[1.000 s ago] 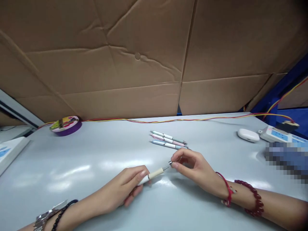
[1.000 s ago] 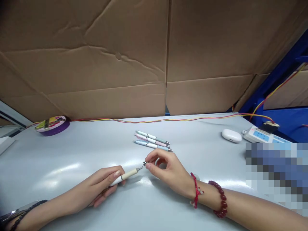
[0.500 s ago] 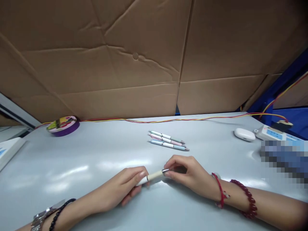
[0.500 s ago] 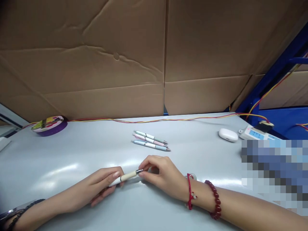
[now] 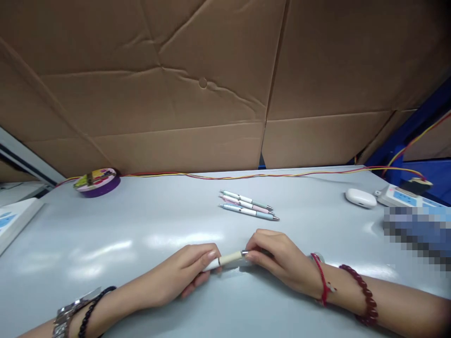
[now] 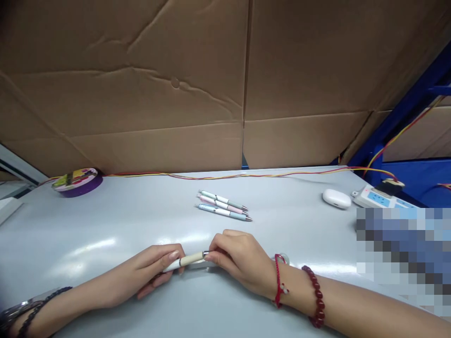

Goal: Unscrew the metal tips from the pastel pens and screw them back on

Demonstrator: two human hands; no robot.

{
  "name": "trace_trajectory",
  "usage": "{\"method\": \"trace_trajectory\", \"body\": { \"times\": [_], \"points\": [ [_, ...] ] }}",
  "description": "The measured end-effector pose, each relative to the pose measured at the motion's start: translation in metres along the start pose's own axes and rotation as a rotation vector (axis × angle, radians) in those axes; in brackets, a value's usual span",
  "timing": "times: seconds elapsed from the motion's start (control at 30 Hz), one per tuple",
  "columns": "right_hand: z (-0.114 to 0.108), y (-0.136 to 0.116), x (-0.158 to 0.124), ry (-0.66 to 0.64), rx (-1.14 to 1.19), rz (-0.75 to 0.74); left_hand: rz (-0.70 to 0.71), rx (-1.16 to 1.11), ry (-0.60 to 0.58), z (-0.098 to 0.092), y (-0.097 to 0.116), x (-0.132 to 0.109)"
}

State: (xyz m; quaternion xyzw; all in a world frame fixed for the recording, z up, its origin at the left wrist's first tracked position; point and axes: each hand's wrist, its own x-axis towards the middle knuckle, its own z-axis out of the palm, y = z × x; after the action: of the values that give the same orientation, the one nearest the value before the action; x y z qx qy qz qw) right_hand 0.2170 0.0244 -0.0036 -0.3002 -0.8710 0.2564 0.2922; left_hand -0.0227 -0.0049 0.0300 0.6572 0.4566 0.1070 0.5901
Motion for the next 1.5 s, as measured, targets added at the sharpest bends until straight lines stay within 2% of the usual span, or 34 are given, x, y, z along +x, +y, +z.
{"method": "trace_trajectory", "body": {
  "times": [0.27, 0.57, 0.87, 1.17, 1.4, 1.5],
  "points": [
    [-0.0009, -0.0026, -0.0014, 0.048, -0.003, -0.060, -0.010, -0.009, -0.019, 0.0001, 0.0028, -0.0010],
    [-0.0011, -0.0009, 0.0005, -0.036, -0.027, -0.034, -0.002, 0.012, 0.000, 0.0000, 0.0009, -0.0012],
    [-0.0002, 0.0025, -0.0029, 0.031, 0.107, -0.157, 0.013, 0.026, -0.004, -0.0005, 0.0022, -0.0020],
    [-0.0013, 0.0034, -0.0012, 0.044, 0.063, -0.146, -0.007, 0.069, 0.001, -0.0007, 0.0007, -0.0011],
    [-0.0002, 0.0055, -0.0044, 0.078, 0.095, -0.216, 0.009, 0.063, -0.014, -0.0007, -0.0013, -0.0012],
    [0.0000, 0.0057, -0.0050, 0.058, 0.101, -0.189, 0.007, 0.068, -0.005, -0.0007, -0.0022, -0.0014]
  ]
}}
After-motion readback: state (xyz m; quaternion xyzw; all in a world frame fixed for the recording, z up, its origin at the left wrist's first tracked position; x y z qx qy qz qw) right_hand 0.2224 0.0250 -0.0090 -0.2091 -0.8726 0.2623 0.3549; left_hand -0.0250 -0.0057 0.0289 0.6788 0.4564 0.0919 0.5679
